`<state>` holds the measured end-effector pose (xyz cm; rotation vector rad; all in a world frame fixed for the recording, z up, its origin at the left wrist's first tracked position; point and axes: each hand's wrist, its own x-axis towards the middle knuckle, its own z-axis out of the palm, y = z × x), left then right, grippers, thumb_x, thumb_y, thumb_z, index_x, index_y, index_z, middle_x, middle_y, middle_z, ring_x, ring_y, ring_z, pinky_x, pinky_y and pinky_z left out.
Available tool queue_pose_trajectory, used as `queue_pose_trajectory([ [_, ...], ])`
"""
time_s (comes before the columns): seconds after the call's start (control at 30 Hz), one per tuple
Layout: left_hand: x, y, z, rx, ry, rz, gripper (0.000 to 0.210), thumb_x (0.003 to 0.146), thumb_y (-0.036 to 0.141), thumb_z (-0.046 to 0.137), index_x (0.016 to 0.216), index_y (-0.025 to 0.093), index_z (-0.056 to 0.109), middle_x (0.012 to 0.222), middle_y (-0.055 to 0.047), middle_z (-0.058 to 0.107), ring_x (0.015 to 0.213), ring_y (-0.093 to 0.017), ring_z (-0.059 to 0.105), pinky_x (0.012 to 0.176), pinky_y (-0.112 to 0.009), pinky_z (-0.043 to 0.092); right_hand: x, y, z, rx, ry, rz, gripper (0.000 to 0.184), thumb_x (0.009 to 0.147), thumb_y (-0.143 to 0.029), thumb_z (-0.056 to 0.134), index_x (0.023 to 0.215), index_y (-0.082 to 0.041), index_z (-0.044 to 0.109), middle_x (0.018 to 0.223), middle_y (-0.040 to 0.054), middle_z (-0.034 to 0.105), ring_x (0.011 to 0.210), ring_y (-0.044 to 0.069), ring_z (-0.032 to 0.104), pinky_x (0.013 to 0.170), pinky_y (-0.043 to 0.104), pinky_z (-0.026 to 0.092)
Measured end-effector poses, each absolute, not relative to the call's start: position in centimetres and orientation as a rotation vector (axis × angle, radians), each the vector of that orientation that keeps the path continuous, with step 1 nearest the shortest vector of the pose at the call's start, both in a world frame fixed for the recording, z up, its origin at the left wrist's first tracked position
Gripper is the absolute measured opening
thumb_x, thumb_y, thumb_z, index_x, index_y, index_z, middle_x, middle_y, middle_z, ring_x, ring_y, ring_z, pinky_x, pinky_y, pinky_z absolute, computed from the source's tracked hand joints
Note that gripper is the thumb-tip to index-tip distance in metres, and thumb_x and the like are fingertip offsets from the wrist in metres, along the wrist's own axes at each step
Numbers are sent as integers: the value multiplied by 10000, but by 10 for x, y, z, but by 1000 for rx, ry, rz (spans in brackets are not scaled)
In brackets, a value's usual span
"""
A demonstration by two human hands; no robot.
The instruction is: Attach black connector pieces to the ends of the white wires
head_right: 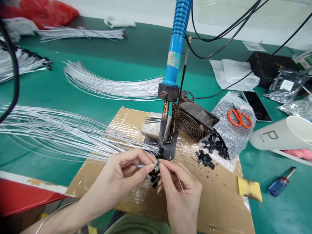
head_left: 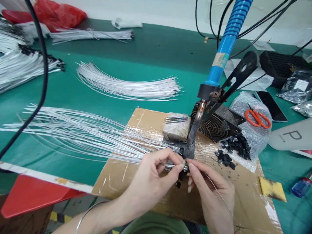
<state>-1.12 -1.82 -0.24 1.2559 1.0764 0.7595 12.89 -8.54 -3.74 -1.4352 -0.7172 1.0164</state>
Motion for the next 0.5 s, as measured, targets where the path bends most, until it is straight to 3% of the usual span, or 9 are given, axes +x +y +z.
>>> queue_pose_trajectory([
  [0.17,-9,-15,-5,1285,1111,736,147,834,260,676,718,172,701,794,-67,783,756,-187,721,701,-264,555,122,-90,-31,-1563,-761,849,423,1067,-539,542,1073,-248,849,740,-4,609,621,130,549,591,258,471],
  [0.33,-7,-11,-6,1343,1193,690,177,815,321,663,733,170,706,816,-84,776,766,-213,709,653,-288,507,119,-94,-27,-1691,-766,815,350,1079,-470,489,1316,-260,638,724,-53,638,615,146,502,641,284,397],
  [0.43,-7,-10,-5,1357,1228,675,195,819,340,652,740,169,704,823,-88,772,776,-223,709,642,-295,486,121,-94,-26,-1737,-822,726,211,1069,-436,495,1040,-262,611,707,-60,582,623,151,472,640,289,359],
  [0.5,-8,-9,-4,1366,1233,687,195,822,337,645,741,169,701,816,-84,766,767,-217,699,644,-296,480,124,-93,-26,-1730,-873,706,300,1067,-410,500,813,-253,530,691,-57,488,621,145,424,616,289,329],
])
